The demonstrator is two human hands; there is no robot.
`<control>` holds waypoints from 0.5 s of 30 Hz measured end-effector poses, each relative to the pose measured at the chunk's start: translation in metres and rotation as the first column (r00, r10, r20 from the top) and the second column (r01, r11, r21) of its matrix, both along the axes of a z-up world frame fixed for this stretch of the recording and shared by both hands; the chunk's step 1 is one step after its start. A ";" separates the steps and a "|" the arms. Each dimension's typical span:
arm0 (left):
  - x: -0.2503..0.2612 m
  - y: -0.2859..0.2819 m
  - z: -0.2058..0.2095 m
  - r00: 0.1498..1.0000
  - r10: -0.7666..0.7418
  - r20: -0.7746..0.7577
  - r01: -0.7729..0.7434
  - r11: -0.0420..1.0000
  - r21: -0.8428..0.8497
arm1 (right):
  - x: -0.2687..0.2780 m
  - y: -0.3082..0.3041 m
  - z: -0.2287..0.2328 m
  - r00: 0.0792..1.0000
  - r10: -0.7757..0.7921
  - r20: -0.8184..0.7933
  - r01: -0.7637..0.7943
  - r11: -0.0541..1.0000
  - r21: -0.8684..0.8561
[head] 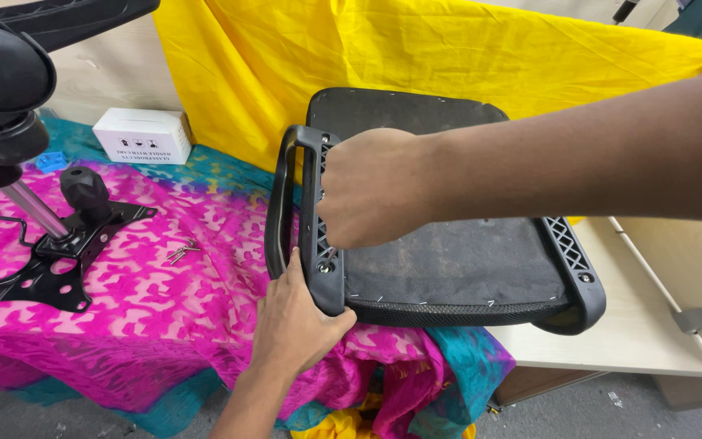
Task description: The person uses a screwdriver to tighten screws on the underside of a chair seat, securing the side rails to the seat frame. The person then lifts the chair base and positions it near the seat, preparing for further assembly.
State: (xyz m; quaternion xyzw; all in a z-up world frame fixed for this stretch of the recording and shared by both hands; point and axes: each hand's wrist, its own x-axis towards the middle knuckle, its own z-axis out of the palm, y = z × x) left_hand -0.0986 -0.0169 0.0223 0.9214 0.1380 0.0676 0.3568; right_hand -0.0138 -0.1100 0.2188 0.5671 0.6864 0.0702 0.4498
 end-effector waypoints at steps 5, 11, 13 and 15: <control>0.002 -0.001 0.004 1.000 0.008 -0.006 -0.008 1.000 -0.001 | -0.008 0.005 -0.002 0.996 -0.090 -0.023 0.090 0.996 0.019; 0.003 -0.003 0.001 1.000 0.028 0.006 -0.028 0.999 -0.020 | -0.005 0.013 0.005 0.981 -0.186 -0.057 0.186 0.982 0.011; 0.005 -0.003 0.000 0.999 0.029 0.023 -0.029 0.999 -0.024 | -0.005 0.016 0.007 0.960 -0.267 -0.078 0.269 0.963 0.011; 0.007 -0.001 -0.002 0.999 0.025 0.033 -0.024 0.999 -0.024 | -0.006 0.020 0.007 0.937 -0.332 -0.106 0.336 0.942 0.022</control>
